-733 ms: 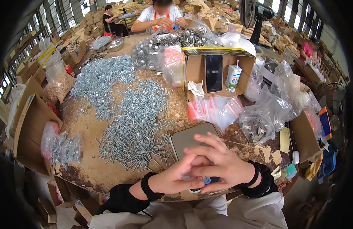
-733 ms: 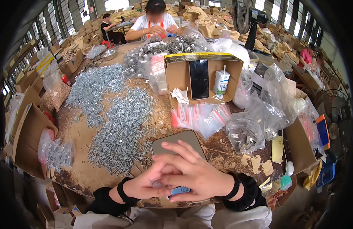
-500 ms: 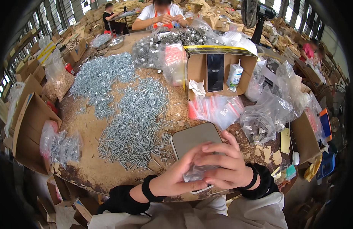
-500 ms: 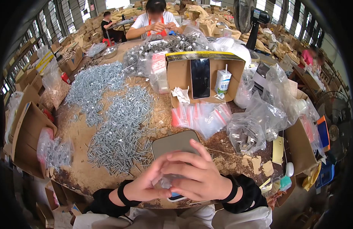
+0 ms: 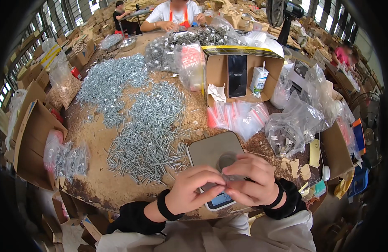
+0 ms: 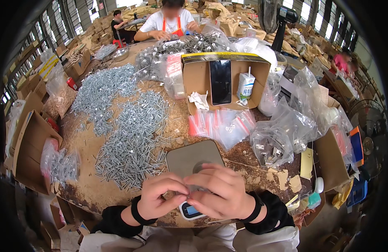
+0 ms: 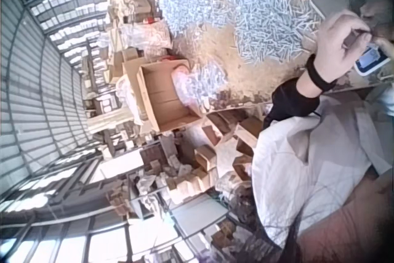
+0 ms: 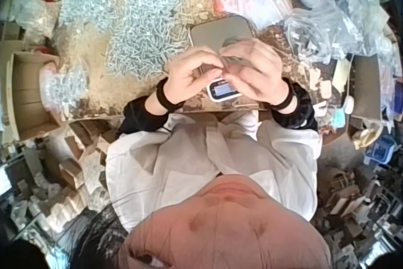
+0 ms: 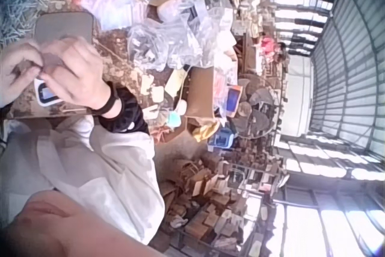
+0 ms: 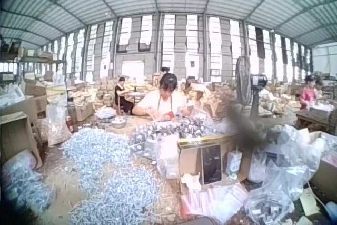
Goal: The person scoops nails from a large pile on a table and places them onto a digital scale. After weighing, the person transfers the nails into small plastic bags and seals them. The process is repeated continuously throughout the video.
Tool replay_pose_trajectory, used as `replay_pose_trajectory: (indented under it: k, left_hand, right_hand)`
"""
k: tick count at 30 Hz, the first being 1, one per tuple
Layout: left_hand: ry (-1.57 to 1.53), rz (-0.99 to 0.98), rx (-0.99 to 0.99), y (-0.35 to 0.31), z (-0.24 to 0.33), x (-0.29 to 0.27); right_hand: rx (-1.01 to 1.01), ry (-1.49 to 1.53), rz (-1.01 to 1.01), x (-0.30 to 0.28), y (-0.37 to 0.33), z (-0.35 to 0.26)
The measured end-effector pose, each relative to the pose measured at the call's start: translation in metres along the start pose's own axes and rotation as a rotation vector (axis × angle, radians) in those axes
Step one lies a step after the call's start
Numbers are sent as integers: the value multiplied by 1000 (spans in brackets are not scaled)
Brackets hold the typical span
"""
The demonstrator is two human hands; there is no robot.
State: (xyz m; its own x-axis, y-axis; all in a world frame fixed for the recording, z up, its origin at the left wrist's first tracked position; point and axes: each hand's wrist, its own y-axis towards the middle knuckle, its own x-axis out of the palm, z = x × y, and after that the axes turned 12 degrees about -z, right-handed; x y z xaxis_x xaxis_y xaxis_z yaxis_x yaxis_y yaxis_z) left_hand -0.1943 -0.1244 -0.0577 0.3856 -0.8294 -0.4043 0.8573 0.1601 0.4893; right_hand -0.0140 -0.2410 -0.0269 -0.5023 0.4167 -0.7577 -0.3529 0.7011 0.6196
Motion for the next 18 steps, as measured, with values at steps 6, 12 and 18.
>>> replay_pose_trajectory:
  k: [6, 12, 18]
  left_hand:
    - [26, 22, -1, 3, -1, 1]
    - [24, -42, -19, -8, -2, 6]
    - [42, -8, -41, 0, 1, 5]
  right_hand:
    - [-72, -18, 6, 4, -3, -2]
    - [-91, 10, 2, 5, -3, -2]
    - [-111, -22, -1, 5, -3, -2]
